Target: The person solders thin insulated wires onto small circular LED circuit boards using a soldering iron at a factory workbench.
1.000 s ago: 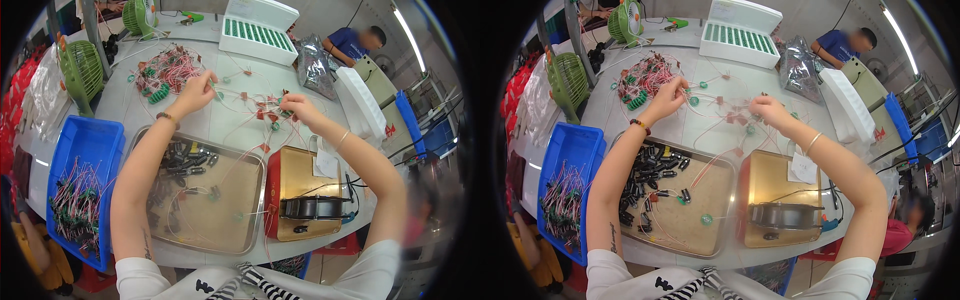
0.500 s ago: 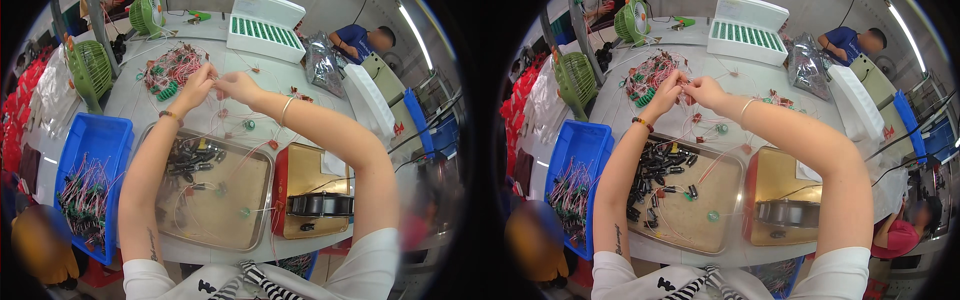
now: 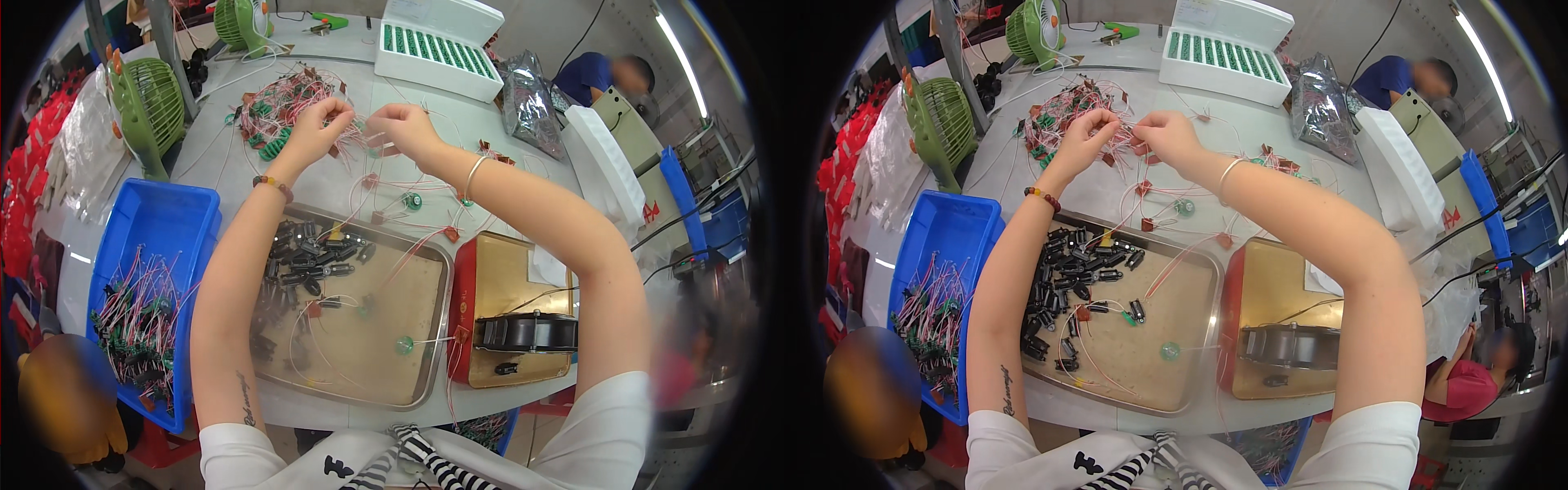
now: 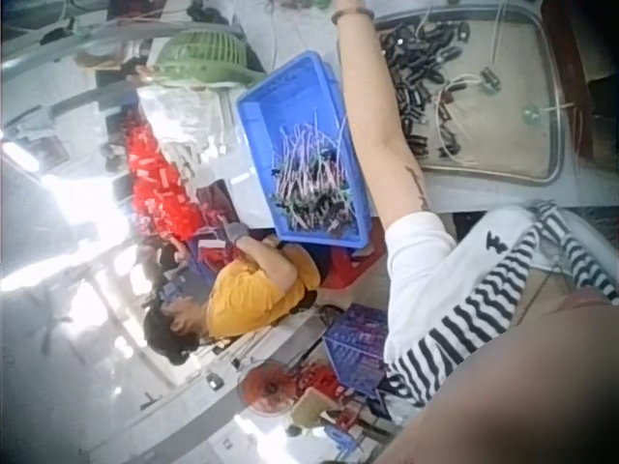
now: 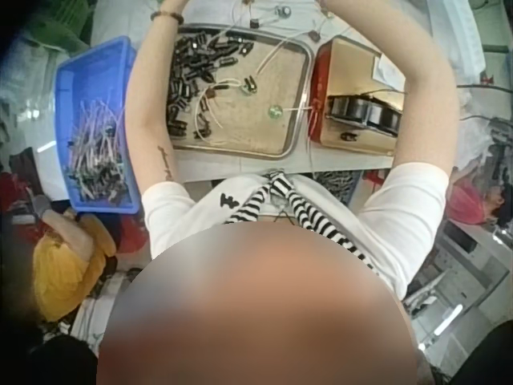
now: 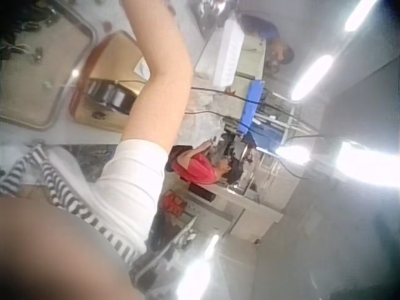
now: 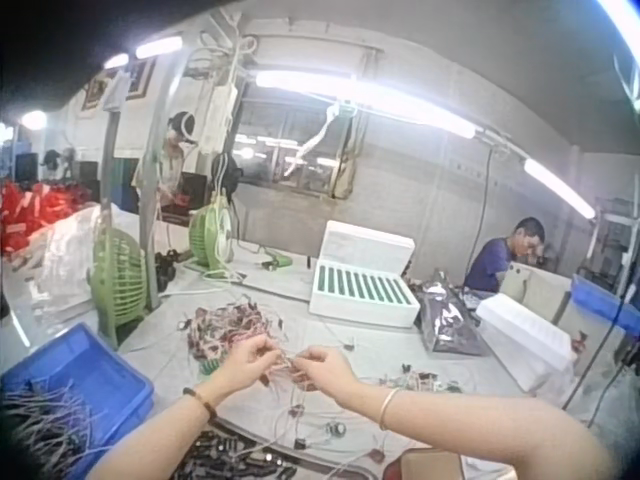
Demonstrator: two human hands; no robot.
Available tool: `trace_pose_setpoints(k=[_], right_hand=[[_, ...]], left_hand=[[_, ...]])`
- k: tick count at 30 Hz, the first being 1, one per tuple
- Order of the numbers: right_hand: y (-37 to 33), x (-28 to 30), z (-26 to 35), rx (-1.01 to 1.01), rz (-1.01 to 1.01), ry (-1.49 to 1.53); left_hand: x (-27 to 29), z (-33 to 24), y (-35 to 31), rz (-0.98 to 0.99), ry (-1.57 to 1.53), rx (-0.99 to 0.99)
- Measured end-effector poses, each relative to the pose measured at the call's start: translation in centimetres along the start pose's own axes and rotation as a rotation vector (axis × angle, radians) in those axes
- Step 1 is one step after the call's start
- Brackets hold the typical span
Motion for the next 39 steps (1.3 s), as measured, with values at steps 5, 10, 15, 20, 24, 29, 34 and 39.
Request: trace_pose_setpoints(k=[5, 10, 15, 20, 24, 29, 34, 39], right_hand=[[0.6, -0.4, 0.2, 0.022, 0.009, -0.011], [0.9, -1.1, 0.3, 0.047, 0.054, -0.043], [1.4, -1.1, -0.6, 0.052, 0.028, -0.202], [1.6, 1.4, -1.9, -0.038, -0.066, -0.205], [0.2, 4.8, -1.6, -0.069, -0.105, -0.042], [-2.3, 6.1, -0.3, -0.107, 0.272, 0.112], [-3.4, 5.4, -4.2, -0.082, 0.574, -0.800], [-3.9, 4.2, -7.7, 0.446, 0.368, -1.210]], left_hand=[[0.0, 0.7, 0.2, 0.053, -0.098, -0.001], [-0.1, 0.6, 0.1, 0.067, -0.178, 0.044], [0.0, 0.4, 0.3, 0.034, -0.242, 0.072], [3.0, -0.9, 1.0, -0.139, -0.147, -0.112], [4.6, -3.4, -1.2, -0.488, 0.877, -0.261], [-0.8, -1.9, -1.8, 0.073, 0.943, -0.177], [-6.6, 2.0, -2.6, 0.377, 0.853, -0.022], [-8.6, 3.6, -3.2, 0.380, 0.968, -0.148]])
Point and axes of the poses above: each hand's wrist, its own y-axis towards the middle knuckle, its own x-axis out of the back of the hand, z = x × y, the point moved 6 cm from there along y, towards the middle knuckle, and after that the axes turned 11 degrees about -y, right-handed, at the moved point
